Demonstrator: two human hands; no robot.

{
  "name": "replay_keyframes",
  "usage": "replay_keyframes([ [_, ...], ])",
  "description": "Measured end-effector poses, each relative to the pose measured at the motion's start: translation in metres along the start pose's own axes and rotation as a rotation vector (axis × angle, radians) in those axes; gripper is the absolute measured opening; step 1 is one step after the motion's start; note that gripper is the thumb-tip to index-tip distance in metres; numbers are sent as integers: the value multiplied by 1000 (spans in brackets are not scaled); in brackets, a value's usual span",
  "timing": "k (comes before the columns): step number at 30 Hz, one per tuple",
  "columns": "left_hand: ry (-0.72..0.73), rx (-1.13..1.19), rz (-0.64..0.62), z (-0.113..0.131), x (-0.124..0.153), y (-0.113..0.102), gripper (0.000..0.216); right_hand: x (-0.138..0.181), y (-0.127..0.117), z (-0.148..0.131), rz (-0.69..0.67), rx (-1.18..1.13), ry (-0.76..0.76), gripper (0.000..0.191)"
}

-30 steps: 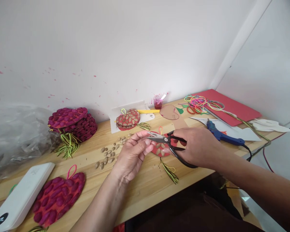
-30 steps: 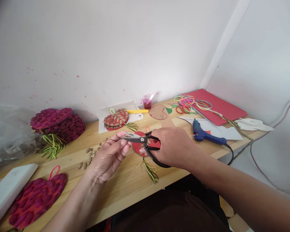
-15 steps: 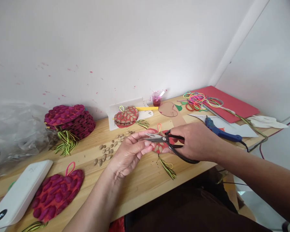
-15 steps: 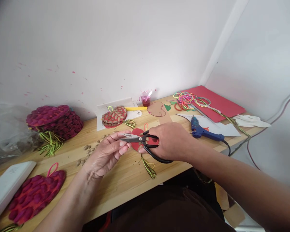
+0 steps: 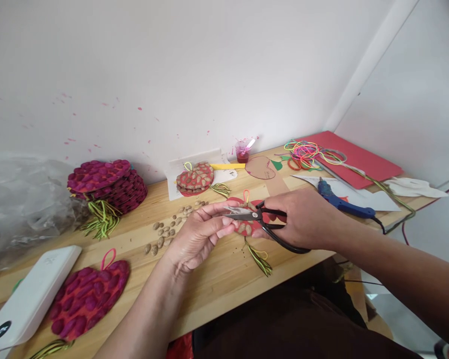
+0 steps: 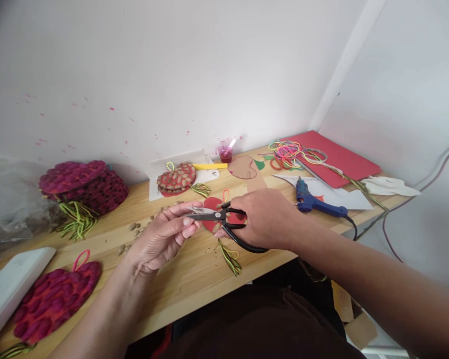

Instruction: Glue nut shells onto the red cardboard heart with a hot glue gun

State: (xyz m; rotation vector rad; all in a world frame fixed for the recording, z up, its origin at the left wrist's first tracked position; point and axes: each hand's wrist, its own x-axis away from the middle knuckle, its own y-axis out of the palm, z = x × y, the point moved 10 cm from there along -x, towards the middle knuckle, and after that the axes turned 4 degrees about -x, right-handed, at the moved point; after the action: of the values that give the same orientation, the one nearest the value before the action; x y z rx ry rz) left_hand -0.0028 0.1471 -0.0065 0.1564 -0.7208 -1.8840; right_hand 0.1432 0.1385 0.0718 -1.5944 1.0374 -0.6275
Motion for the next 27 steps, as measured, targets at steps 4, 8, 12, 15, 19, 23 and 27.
replay_keyframes([
  [4,-3,1,3,0,0,0,34,0,1,-1,-6,7,-3,45],
  [8,3,-7,12,1,1,0,34,-1,1,-1,-9,2,5,47],
  [12,13,-2,-1,2,2,3,33,-1,-1,0,-7,18,18,49],
  [15,16,-6,-13,2,1,4,32,-1,-1,1,-6,56,33,50],
  [19,-11,-28,-29,-1,1,2,32,-2,3,5,-38,80,47,52],
  [23,-32,-22,-41,-1,0,0,36,-4,3,8,-39,25,45,53],
  [27,-49,-25,-53,-2,0,-1,39,-4,-2,9,-12,7,29,51],
])
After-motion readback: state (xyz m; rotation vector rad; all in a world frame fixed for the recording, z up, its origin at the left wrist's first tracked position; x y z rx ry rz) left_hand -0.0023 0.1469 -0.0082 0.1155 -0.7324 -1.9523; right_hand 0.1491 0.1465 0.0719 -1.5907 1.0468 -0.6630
